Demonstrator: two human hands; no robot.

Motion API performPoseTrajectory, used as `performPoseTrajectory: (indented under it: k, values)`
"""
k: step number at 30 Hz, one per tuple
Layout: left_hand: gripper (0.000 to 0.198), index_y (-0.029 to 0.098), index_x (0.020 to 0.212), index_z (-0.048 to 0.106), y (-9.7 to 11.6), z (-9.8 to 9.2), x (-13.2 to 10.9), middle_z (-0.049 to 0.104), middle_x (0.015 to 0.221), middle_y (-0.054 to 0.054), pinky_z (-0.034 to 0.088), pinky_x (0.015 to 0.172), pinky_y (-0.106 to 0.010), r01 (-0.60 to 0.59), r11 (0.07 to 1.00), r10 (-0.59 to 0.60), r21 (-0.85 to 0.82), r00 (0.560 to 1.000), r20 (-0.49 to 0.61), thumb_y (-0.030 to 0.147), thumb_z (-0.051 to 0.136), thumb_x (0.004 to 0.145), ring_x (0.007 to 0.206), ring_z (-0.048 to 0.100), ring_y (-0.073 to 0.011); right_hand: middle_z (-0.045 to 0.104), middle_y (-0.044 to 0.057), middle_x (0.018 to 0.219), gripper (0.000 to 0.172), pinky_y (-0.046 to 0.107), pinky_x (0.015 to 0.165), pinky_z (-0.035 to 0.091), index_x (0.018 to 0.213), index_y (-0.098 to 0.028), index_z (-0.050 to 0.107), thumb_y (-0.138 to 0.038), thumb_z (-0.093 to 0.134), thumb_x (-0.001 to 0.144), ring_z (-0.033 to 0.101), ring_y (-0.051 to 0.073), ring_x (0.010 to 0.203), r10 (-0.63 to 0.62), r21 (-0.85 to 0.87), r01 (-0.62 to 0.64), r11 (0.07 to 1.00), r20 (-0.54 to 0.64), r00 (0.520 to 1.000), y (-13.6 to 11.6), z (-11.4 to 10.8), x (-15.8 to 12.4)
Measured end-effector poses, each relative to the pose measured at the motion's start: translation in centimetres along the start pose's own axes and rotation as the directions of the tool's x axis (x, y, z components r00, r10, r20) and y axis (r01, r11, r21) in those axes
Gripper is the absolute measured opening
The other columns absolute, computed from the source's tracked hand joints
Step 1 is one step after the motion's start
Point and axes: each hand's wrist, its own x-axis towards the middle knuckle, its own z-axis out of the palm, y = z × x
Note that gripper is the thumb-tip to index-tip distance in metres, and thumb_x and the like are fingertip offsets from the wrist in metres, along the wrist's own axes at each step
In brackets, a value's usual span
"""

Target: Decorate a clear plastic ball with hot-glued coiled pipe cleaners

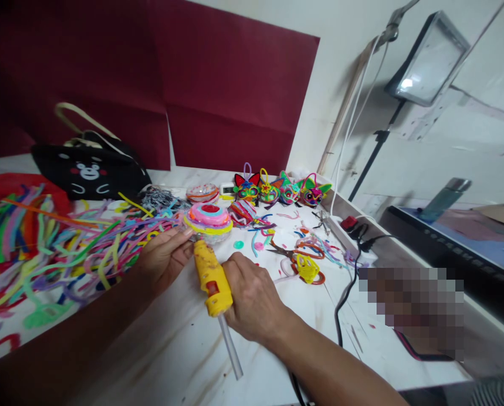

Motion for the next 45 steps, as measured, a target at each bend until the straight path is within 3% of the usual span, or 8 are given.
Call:
performPoseTrajectory:
  k: [22,30,45]
  values:
    - [0.016,0.017,0.095,0.067,-0.01,0.09,-0.07,0.069,0.086,-0.006,0.051,0.076,-0.029,-0.016,1.0,0.016,-0.001,1.0,-0.007,0.012,0.062,0.081,0.076,0.062,-0.0169,0.052,0.005,0.078,0.018,0.029,0.057,0.042,0.087,-0.019,0.05,-0.026,0.037,0.096,0.051,0.018,0.067,0.001,-0.017,-0.001,1.0,-0.017,1.0,-0.26,-0.11,0.17]
    - [0.017,0.017,0.095,0.067,0.11,0.25,-0.12,0.07,0.098,-0.009,0.051,0.079,-0.029,-0.015,1.0,0.016,-0.006,1.0,0.012,0.013,0.063,0.079,0.099,0.064,-0.0226,0.052,0.004,0.078,0.013,0.029,0.056,0.042,0.086,-0.02,0.049,-0.026,0.041,0.094,0.05,0.017,0.066,0.008,-0.026,-0.009,1.0,-0.025,1.0,-0.18,-0.03,0.07]
    - [0.017,0.017,0.097,0.068,-0.03,-0.08,-0.16,0.071,0.101,-0.008,0.052,0.08,-0.03,-0.035,0.999,0.035,0.007,0.999,0.011,0.014,0.063,0.08,0.1,0.064,-0.0229,0.051,0.003,0.076,0.007,0.029,0.053,0.04,0.084,-0.021,0.046,-0.022,0.044,0.09,0.05,0.017,0.064,-0.021,-0.047,0.019,0.999,-0.037,0.999,-0.15,-0.08,0.07]
